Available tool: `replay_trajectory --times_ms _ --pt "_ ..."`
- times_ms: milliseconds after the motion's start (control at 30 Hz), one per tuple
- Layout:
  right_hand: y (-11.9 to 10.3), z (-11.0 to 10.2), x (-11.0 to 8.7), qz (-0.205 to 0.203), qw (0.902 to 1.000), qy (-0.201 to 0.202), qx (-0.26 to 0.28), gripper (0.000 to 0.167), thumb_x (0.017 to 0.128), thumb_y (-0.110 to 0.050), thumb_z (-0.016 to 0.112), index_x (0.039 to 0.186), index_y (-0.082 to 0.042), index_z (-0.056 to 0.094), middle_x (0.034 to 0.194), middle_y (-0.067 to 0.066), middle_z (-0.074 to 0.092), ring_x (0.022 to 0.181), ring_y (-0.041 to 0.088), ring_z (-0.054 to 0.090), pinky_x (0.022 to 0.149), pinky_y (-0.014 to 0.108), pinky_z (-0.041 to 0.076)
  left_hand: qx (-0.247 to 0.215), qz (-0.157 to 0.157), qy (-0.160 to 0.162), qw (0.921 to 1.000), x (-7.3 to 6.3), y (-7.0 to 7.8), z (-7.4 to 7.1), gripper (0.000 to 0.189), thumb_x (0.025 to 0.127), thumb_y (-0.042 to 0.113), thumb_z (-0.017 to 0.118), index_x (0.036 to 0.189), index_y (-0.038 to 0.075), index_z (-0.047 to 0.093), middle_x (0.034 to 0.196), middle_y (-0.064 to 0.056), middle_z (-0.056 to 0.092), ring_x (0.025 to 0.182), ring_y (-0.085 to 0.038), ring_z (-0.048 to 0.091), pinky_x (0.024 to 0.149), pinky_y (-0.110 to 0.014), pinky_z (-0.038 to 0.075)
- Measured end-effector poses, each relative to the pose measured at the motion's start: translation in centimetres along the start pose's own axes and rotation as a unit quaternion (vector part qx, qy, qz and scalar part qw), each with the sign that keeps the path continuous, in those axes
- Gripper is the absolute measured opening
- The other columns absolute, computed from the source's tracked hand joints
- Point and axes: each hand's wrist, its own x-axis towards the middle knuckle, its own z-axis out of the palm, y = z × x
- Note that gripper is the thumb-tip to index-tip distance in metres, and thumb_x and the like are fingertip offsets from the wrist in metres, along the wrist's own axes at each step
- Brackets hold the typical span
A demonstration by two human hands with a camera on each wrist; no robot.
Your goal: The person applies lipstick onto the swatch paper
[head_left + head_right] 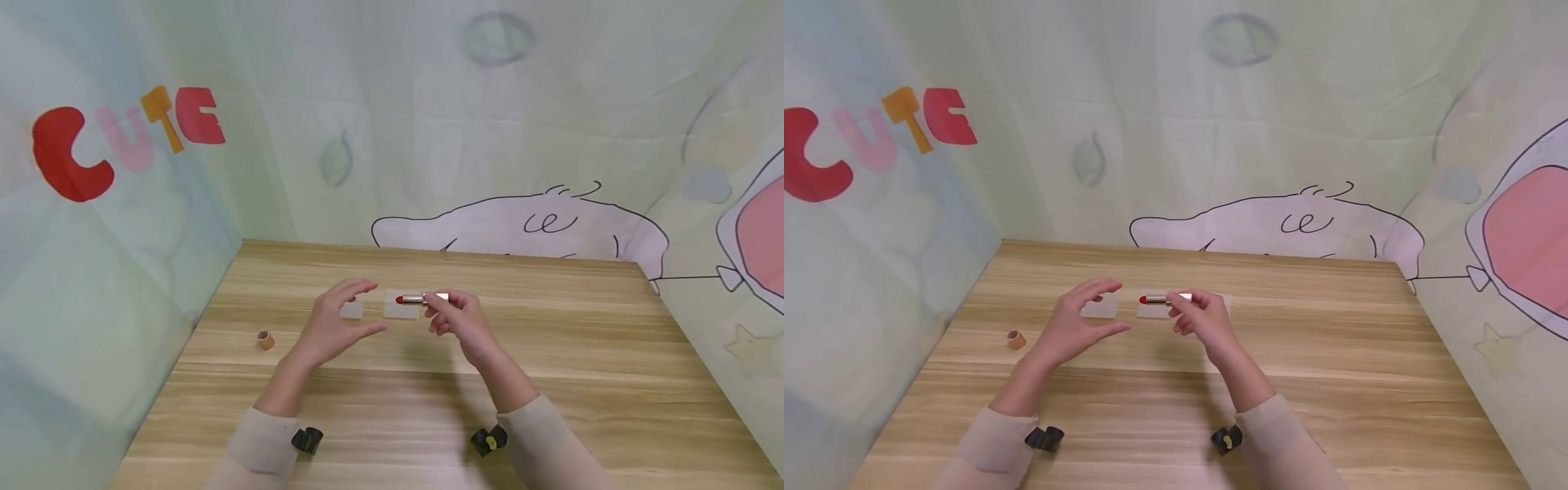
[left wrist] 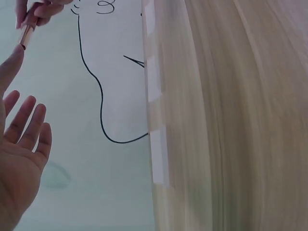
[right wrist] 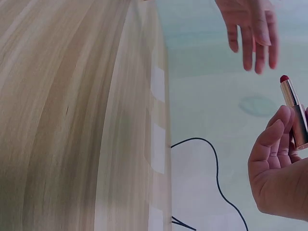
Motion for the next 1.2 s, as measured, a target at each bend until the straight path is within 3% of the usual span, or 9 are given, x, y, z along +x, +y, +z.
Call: replay_trajectory --times_ms 300,533,733,1200 --pt "0.1 0.2 0.1 0.003 1.0000 -0.002 0.008 0.023 0.098 -0.020 0.067 0.094 0.002 0.068 0.077 0.004 0.063 0.057 0.012 0.060 0.056 0.022 0.053 0.040 -0.042 -0.016 0.9982 -1.3 -2.4 -1.6 0.052 0.081 0.019 0.088 0.128 0.006 0.068 0.134 -0.009 0.063 0.129 -0.028 0.056 0.108 -0.049 0.045" --pt "0.1 0.2 0.1 0.002 0.9999 0.010 0.007 0.021 0.099 -0.020 0.066 0.098 0.001 0.067 0.078 0.005 0.063 0.057 0.013 0.060 0.056 0.022 0.052 0.070 -0.021 -0.003 0.9973 -1.4 -4.6 -2.6 0.031 0.091 0.007 0.076 0.120 -0.002 0.070 0.127 -0.018 0.066 0.124 -0.037 0.059 0.106 -0.053 0.045" --pt "0.2 0.1 0.2 -0.003 0.9999 0.008 0.007 0.021 0.099 -0.021 0.066 0.098 0.000 0.067 0.078 0.005 0.063 0.057 0.013 0.060 0.056 0.021 0.052 0.085 -0.029 -0.021 0.9957 -1.3 -5.5 -3.0 0.024 0.096 0.006 0.069 0.119 -0.003 0.070 0.127 -0.020 0.065 0.124 -0.039 0.057 0.107 -0.054 0.044" --pt "0.2 0.2 0.5 -0.002 0.9998 0.014 0.014 0.020 0.101 -0.020 0.064 0.097 0.000 0.067 0.077 0.003 0.063 0.057 0.013 0.060 0.056 0.021 0.051 0.195 -0.045 -0.092 0.9754 -0.3 -7.5 -3.2 0.027 0.100 0.009 0.063 0.122 -0.004 0.068 0.131 -0.020 0.061 0.124 -0.039 0.056 0.110 -0.053 0.041"
